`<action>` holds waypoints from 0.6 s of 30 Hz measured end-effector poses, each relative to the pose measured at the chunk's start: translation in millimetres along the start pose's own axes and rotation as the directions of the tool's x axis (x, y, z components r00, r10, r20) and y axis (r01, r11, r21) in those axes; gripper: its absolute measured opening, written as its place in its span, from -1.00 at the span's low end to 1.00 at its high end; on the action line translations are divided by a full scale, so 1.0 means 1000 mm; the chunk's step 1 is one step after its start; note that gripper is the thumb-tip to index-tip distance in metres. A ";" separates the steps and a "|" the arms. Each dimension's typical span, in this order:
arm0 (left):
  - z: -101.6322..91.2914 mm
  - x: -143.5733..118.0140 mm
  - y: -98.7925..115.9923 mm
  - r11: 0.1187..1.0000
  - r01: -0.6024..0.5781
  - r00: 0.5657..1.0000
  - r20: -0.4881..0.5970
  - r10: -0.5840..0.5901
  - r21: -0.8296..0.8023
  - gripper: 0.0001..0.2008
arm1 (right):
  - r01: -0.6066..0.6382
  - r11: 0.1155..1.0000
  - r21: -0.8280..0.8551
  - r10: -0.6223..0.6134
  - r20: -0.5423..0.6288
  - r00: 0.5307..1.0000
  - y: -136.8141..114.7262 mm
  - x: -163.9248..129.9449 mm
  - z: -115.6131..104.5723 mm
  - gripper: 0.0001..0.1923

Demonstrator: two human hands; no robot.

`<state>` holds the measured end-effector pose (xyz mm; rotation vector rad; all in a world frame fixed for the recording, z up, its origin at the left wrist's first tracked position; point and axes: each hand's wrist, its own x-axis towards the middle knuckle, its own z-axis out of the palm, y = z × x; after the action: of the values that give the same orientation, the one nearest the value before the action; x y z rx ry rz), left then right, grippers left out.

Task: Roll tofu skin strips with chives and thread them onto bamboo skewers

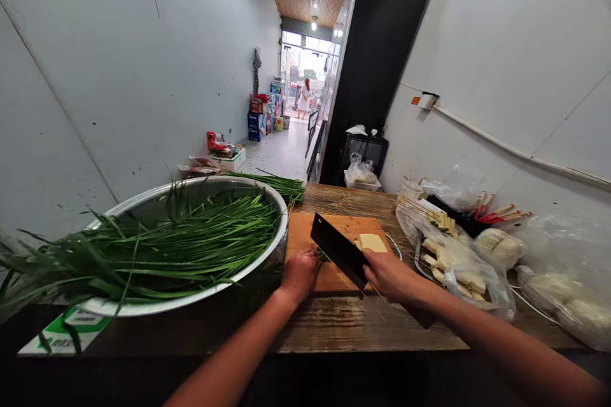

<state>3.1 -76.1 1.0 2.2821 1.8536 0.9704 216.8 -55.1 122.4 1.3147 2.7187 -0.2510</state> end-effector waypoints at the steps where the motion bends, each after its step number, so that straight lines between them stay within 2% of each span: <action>1: 0.000 0.000 0.000 1.000 0.004 1.000 0.001 -0.004 -0.006 -0.68 | -0.009 1.000 -0.005 0.009 0.007 1.000 -0.002 0.000 0.000 -0.76; 11: -0.002 0.001 0.000 1.000 0.029 0.998 0.056 -0.030 0.004 -0.73 | -0.047 0.999 -0.013 0.048 0.067 0.997 -0.015 0.003 -0.004 -0.78; 15: -0.011 0.004 0.010 0.991 0.121 0.986 0.113 -0.126 0.053 -0.74 | -0.039 0.999 0.036 0.036 0.075 0.997 -0.020 0.005 -0.004 -0.77; 18: -0.017 0.007 0.017 0.978 0.183 0.971 0.137 -0.196 0.101 -0.73 | -0.011 1.000 0.020 0.011 0.041 0.999 -0.019 -0.005 0.001 -0.76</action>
<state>10.4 -81.0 24.9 2.1061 2.0421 0.6889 205.4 -70.9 124.5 1.3146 2.6814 -0.3025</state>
